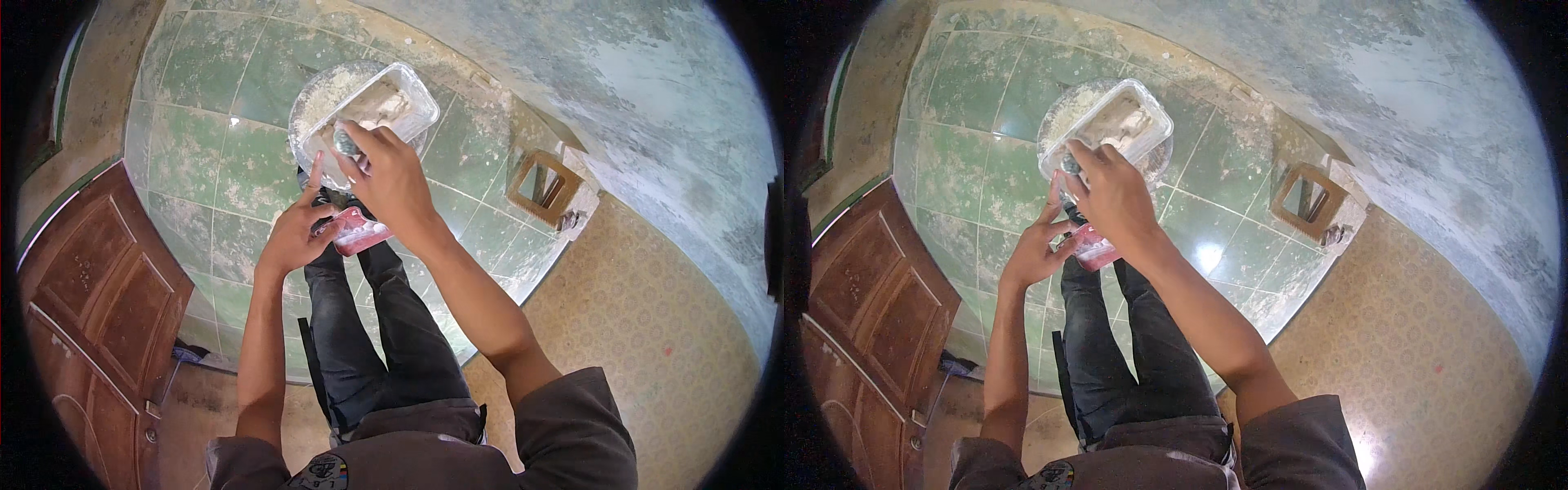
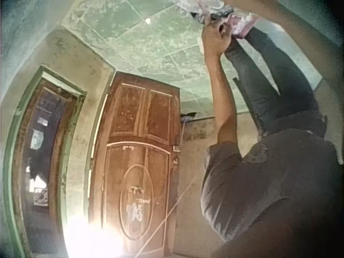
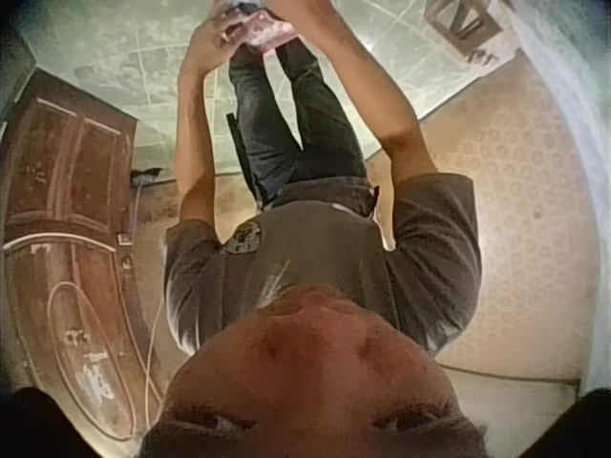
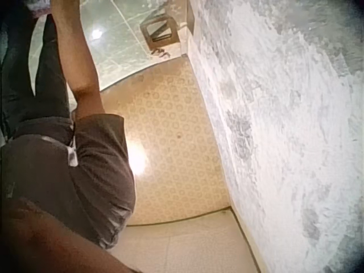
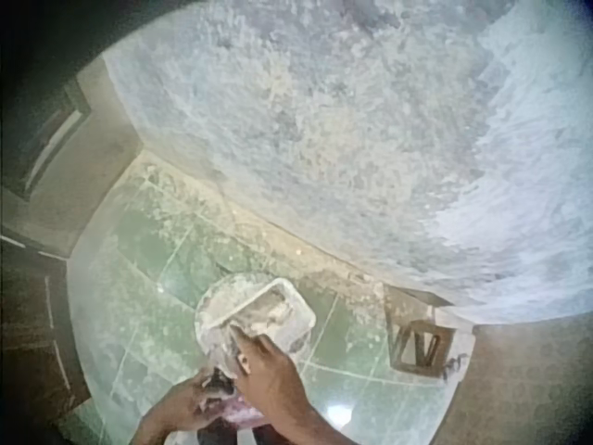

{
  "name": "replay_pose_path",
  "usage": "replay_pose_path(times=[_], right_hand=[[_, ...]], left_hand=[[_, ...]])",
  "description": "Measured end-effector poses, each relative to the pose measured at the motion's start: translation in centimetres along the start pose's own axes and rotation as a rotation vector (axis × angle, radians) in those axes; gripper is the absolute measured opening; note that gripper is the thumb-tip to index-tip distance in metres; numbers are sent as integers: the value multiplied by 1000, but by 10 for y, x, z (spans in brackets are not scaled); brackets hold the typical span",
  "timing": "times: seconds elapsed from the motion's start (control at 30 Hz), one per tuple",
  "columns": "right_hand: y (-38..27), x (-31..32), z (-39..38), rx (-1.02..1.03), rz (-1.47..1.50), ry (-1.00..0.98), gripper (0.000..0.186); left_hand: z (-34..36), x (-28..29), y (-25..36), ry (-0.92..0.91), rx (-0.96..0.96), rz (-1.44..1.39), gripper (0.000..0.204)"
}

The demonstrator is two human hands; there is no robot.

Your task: The person applies plaster or wall putty from a plastic container onto a damaged wall surface, smoothing it with a putty knife.

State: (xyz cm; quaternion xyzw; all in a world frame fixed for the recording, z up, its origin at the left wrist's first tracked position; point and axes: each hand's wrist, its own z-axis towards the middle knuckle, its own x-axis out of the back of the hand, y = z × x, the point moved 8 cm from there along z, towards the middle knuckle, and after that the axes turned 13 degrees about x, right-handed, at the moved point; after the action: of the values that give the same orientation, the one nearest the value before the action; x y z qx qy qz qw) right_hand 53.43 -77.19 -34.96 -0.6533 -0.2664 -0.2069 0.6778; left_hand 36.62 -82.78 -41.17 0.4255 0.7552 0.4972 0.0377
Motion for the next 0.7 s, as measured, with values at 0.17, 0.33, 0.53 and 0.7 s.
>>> replay_pose_path(times=[0.17,0.33,0.53,0.7], right_hand=[[21,46,13,-128,-71,101,41],[39,5,11,-37,-191,13,43],[10,-11,-10,82,-36,-140,46],[48,42,9,-50,-211,-54,44]], left_hand=[[2,0,1,-101,155,-100,21],[2,0,3,22,-43,-29,20],[0,2,0,-8,9,-45,22],[0,0,0,3,-10,-69,22]])
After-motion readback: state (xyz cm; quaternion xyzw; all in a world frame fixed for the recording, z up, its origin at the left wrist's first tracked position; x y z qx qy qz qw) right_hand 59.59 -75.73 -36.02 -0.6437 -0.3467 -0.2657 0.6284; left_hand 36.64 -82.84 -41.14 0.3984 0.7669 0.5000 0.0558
